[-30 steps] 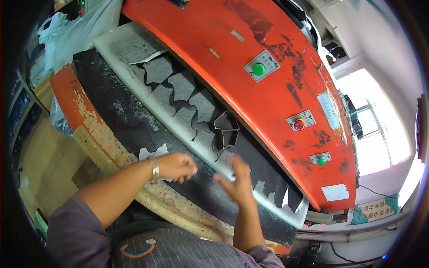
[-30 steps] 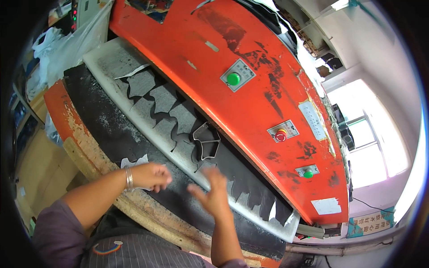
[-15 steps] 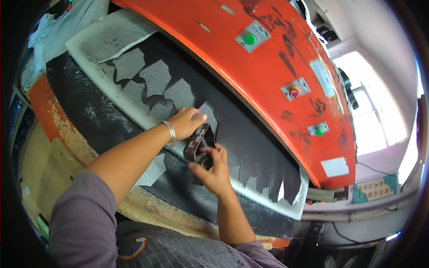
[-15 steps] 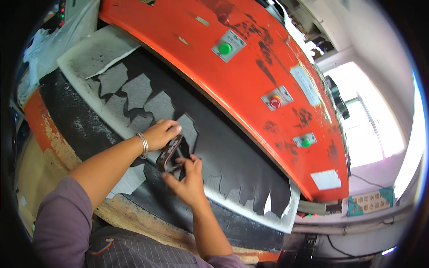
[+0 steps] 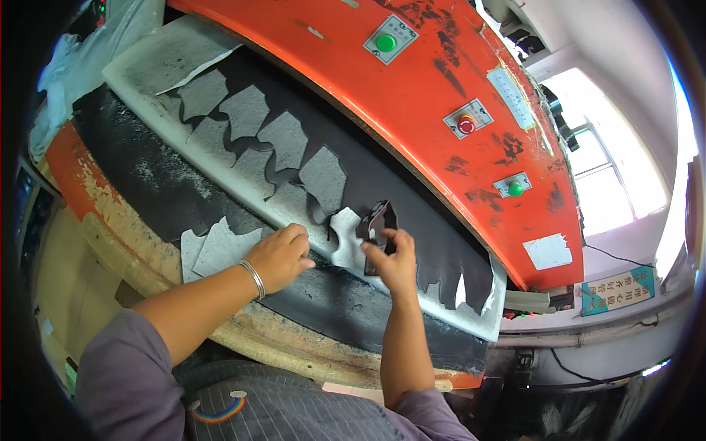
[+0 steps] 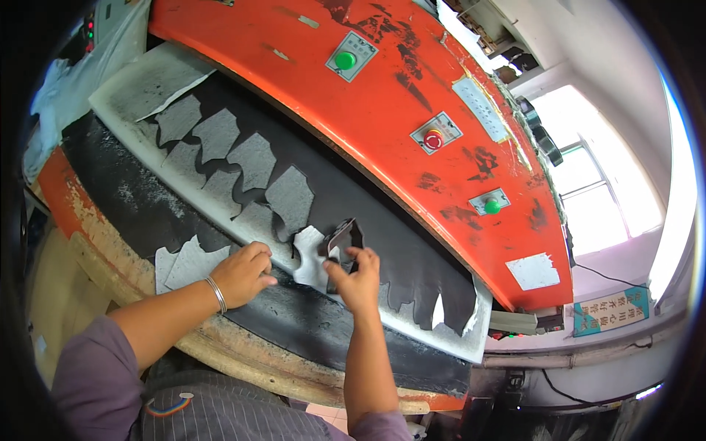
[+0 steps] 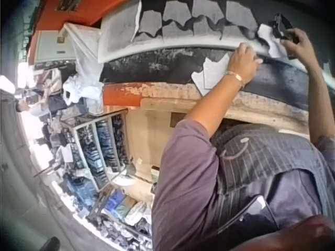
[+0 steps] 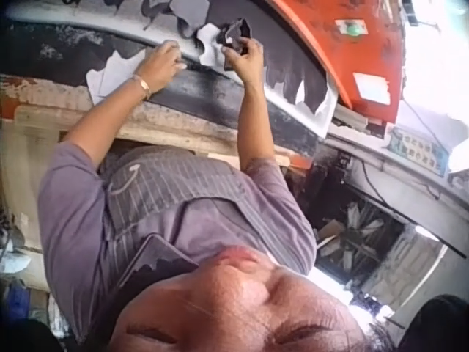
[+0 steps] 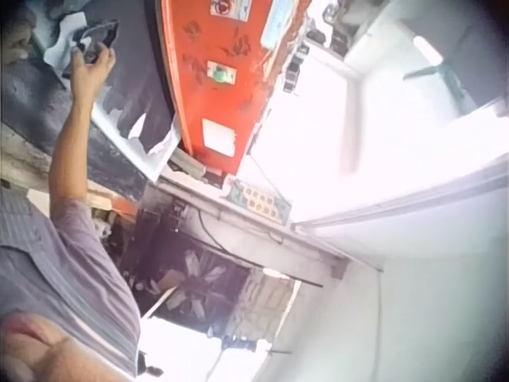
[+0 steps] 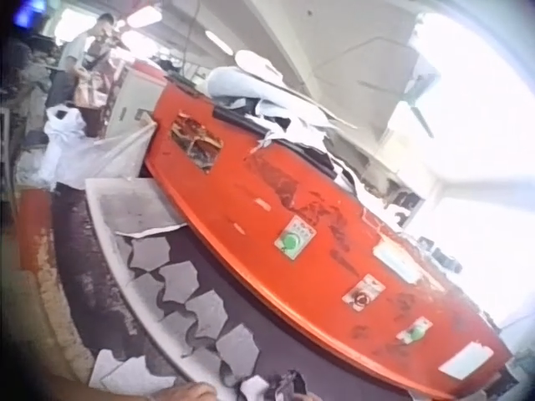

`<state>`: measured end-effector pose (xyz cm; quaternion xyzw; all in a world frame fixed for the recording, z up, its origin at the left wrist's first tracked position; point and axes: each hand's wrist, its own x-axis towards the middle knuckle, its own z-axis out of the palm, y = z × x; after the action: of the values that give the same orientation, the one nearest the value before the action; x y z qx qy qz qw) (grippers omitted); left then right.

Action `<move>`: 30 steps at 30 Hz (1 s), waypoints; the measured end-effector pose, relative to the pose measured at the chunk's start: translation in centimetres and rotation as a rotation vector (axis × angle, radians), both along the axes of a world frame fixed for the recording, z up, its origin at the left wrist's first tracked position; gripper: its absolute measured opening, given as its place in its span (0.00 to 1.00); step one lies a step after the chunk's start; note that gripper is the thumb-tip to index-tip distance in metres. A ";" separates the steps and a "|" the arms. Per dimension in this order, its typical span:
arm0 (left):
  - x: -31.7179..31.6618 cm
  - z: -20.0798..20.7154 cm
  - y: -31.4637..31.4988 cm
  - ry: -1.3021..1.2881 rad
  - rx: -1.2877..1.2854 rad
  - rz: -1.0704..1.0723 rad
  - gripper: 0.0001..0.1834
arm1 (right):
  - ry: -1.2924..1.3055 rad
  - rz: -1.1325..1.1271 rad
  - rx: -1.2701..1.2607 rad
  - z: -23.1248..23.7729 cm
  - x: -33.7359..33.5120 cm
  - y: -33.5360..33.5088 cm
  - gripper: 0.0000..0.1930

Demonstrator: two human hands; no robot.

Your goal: Cutting leather shoe components from a sheet using metal dies and a hydraulic press.

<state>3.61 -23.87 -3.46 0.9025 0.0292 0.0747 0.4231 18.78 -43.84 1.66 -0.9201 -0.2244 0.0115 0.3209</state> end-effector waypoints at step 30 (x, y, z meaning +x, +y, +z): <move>3.6 4.6 -0.6 -0.129 -0.132 -0.219 0.30 | -0.257 -0.013 -0.145 -4.4 2.0 0.4 0.51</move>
<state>7.26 -24.44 1.11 0.8638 -0.0916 0.0837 0.4882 20.76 -43.43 -2.71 -0.9362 -0.2564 -0.0921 0.2221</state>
